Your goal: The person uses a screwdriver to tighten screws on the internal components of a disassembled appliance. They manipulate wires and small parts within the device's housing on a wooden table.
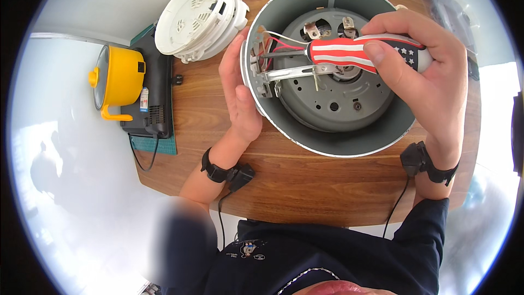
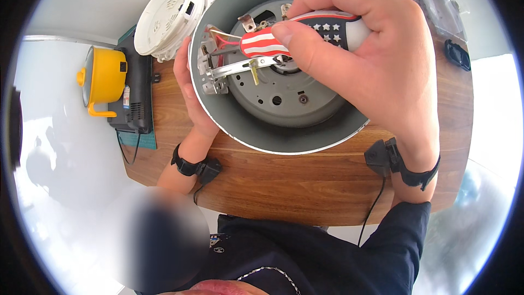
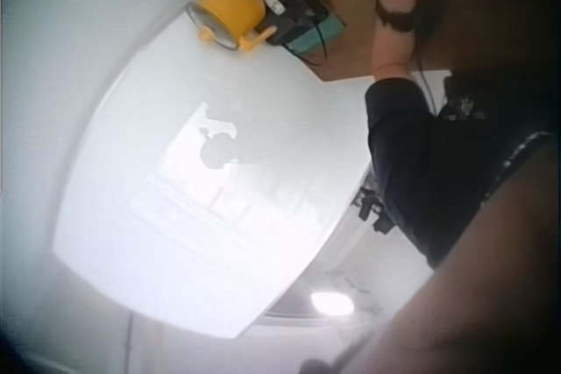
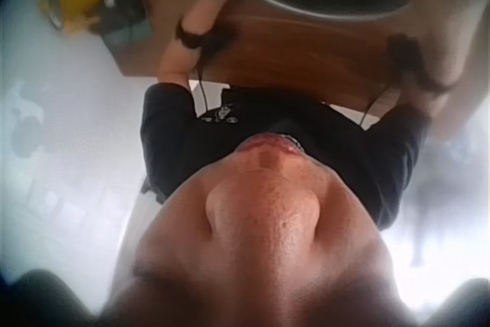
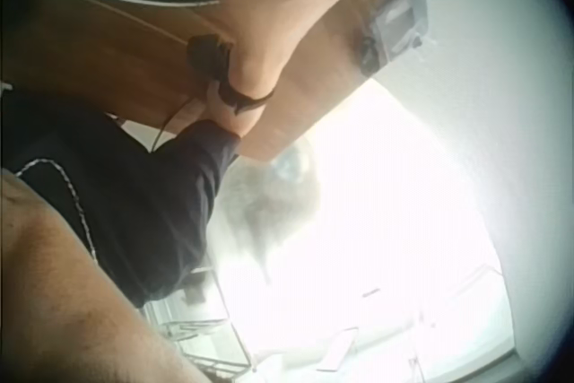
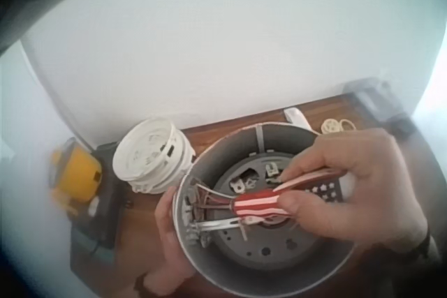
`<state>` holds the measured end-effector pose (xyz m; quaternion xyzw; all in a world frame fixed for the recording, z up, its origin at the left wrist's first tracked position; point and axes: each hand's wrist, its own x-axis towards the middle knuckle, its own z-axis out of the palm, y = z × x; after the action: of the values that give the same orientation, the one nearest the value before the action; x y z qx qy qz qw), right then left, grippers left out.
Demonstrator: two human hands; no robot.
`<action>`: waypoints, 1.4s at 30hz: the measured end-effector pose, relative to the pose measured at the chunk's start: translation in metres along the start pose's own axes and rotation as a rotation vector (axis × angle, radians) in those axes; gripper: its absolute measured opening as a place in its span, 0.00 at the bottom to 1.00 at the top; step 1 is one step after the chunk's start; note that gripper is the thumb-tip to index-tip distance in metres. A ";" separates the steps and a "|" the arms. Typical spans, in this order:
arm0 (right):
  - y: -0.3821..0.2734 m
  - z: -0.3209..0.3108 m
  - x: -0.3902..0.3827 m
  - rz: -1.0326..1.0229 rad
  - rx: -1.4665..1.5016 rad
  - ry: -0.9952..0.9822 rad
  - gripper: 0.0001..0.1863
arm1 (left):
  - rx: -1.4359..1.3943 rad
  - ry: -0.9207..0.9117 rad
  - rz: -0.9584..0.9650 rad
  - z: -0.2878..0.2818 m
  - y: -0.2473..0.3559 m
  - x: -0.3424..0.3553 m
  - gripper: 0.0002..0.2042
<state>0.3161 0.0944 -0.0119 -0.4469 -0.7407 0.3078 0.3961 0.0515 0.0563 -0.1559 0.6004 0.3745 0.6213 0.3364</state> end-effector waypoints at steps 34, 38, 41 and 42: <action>-0.005 0.011 0.005 0.027 0.073 -0.022 0.14 | -0.243 0.058 -0.070 0.001 0.014 0.016 0.33; -0.006 0.011 0.003 -0.044 0.098 -0.040 0.14 | -0.288 0.071 -0.074 0.001 0.013 0.020 0.29; -0.008 0.010 0.003 -0.094 0.032 -0.055 0.15 | -0.338 0.078 -0.076 0.002 0.013 0.019 0.28; -0.008 0.011 0.005 -0.115 0.027 -0.057 0.15 | -0.338 0.079 -0.079 0.001 0.014 0.020 0.28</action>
<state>0.3023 0.0941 -0.0092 -0.3894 -0.7720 0.3071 0.3975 0.0519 0.0669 -0.1342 0.4954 0.3007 0.6848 0.4418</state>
